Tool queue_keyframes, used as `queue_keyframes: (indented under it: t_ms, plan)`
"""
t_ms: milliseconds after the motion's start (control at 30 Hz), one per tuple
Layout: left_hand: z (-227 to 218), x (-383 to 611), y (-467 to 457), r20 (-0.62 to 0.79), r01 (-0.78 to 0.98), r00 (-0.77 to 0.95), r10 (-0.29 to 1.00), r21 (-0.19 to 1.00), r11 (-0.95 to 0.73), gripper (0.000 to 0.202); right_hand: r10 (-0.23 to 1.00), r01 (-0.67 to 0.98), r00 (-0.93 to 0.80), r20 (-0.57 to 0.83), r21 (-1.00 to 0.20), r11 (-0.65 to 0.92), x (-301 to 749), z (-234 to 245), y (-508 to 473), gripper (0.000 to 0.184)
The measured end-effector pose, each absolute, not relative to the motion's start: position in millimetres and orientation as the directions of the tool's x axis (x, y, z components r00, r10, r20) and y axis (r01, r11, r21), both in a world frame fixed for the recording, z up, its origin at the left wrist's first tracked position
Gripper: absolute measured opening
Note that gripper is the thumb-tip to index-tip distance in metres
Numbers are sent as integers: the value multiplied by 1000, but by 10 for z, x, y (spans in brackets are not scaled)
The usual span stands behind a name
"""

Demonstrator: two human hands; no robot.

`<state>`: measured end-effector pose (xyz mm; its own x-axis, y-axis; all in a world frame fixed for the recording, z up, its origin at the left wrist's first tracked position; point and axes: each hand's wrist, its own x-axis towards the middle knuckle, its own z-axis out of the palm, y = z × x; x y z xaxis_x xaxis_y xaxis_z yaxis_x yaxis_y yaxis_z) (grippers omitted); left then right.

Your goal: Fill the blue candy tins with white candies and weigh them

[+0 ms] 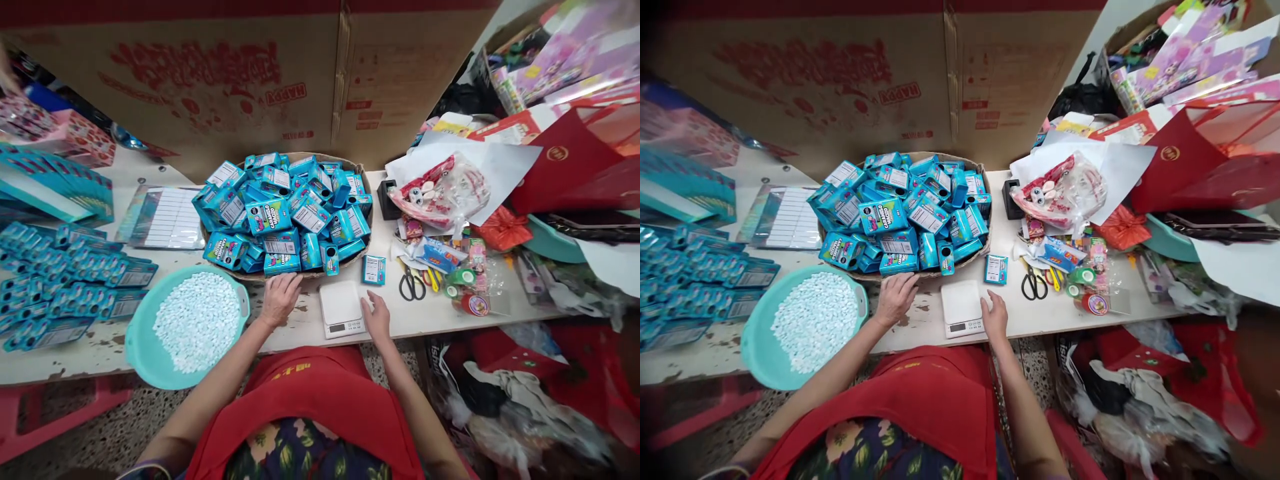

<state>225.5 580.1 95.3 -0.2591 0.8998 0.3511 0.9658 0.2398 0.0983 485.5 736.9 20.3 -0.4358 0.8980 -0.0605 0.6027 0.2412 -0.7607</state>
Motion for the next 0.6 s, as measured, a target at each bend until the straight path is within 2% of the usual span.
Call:
queue_keyframes:
  t_ms: [267,400,500,600]
  plan:
    - [899,2326,5782,345,949,-313,885,158,274,35,927,644,-375,-6,-721,256,4840,260,7564,54]
    - [868,2364,5760,324,942,-332,886,152,298,36,959,768,-281,27,-594,241,4577,388,7947,77]
    - [838,2539,5626,361,941,-338,869,122,315,33,968,862,-227,-108,-484,148,4330,450,8107,97]
    - [715,2788,5473,365,971,-233,901,134,197,32,953,919,-200,-225,-380,103,4207,400,8118,100]
